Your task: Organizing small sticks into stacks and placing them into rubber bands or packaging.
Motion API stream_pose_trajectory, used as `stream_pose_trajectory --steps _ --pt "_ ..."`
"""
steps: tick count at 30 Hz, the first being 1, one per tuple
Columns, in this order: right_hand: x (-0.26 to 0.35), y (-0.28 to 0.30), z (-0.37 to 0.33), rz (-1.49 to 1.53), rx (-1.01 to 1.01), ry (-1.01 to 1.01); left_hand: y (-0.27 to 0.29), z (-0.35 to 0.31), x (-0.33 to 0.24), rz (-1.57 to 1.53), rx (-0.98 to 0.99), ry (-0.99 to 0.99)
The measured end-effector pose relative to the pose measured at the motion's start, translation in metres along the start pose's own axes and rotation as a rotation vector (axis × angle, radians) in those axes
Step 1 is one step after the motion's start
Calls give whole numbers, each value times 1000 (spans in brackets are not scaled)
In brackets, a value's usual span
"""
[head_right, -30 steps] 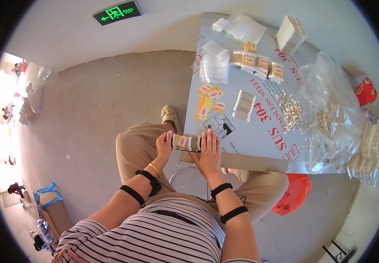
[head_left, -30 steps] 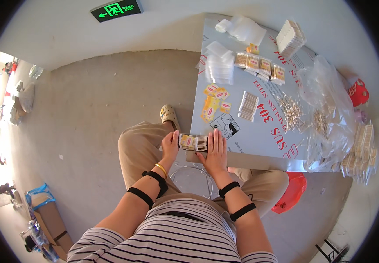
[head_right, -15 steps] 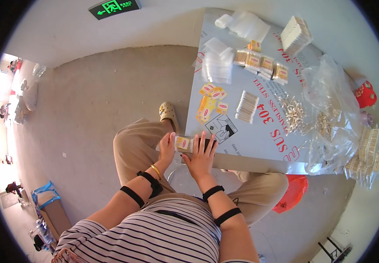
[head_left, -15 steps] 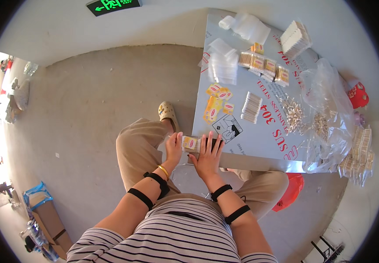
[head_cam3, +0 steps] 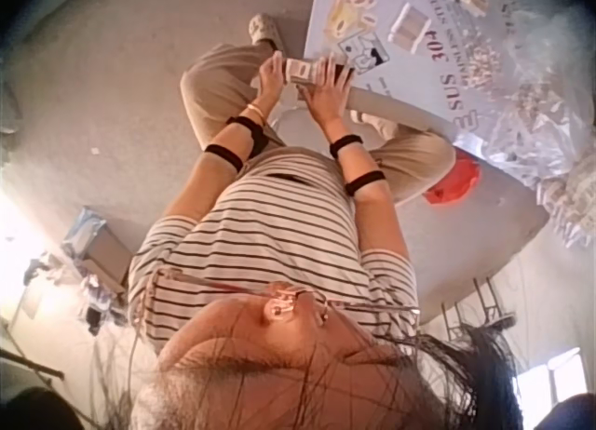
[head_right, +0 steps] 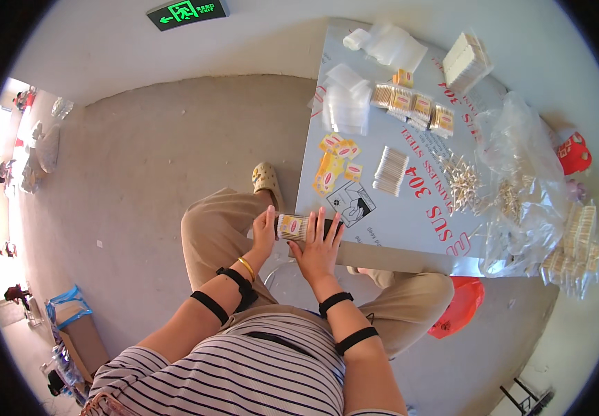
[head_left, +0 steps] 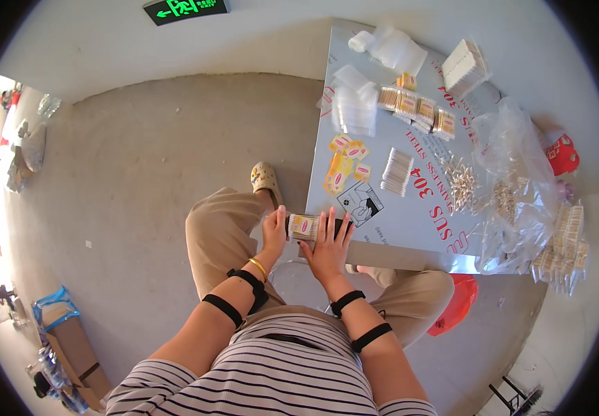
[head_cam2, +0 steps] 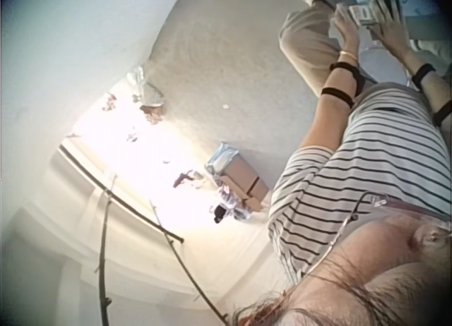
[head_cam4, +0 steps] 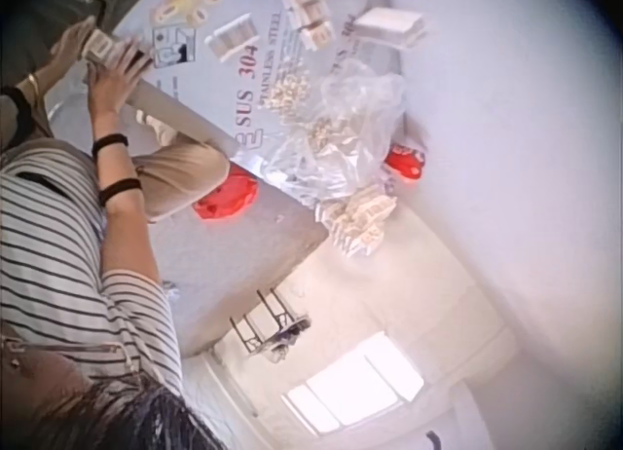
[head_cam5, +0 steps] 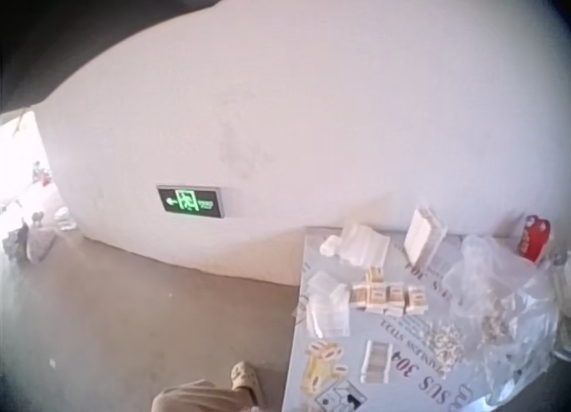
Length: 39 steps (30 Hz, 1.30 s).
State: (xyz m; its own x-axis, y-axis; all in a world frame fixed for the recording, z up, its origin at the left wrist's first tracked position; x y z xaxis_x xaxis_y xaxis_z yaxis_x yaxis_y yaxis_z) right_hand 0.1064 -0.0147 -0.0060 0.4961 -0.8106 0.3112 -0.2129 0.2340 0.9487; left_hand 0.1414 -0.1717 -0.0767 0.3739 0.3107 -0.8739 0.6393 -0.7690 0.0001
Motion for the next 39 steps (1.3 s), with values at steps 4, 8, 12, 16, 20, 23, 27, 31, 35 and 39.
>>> stream_pose_trajectory --steps 4,8,12,16,20,23,27,31,35,39 --pt "-2 -1 -2 -20 -14 4 -1 3 -7 51 27 -57" --pt "1 -5 -1 -16 -27 21 7 11 -11 230 -20 -164" --pt "-5 -6 -2 -23 -48 37 0 7 -31 502 -31 -380" --pt "-3 -6 -1 -55 -49 36 -5 4 -35 528 -49 -415" --pt "-2 -3 1 -80 -10 20 -6 3 -36 535 -101 -482" --pt "-5 -4 -2 -85 -3 7 -7 1 -36 522 -91 -478" --pt "-14 7 -1 23 -21 43 2 6 -32 489 -67 -350" --pt "-64 35 11 461 -116 95 14 7 -39 424 9 -187" --pt "-136 71 22 198 -302 -110 11 -3 -64 431 -75 -377" --pt "-152 82 32 -30 -287 -130 -4 -20 -88 575 -106 -538"
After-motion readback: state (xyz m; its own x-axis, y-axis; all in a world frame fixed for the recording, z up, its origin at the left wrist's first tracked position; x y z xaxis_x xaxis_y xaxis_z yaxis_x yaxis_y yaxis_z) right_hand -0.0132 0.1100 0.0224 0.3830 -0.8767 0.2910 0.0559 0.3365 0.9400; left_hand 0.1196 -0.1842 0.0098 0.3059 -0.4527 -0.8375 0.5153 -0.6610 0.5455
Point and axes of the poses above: each hand's wrist, its own z-axis towards the middle knuckle, its own y-axis out of the back of the hand, x = y × z, the point moved 6 cm from there along z, towards the middle knuckle
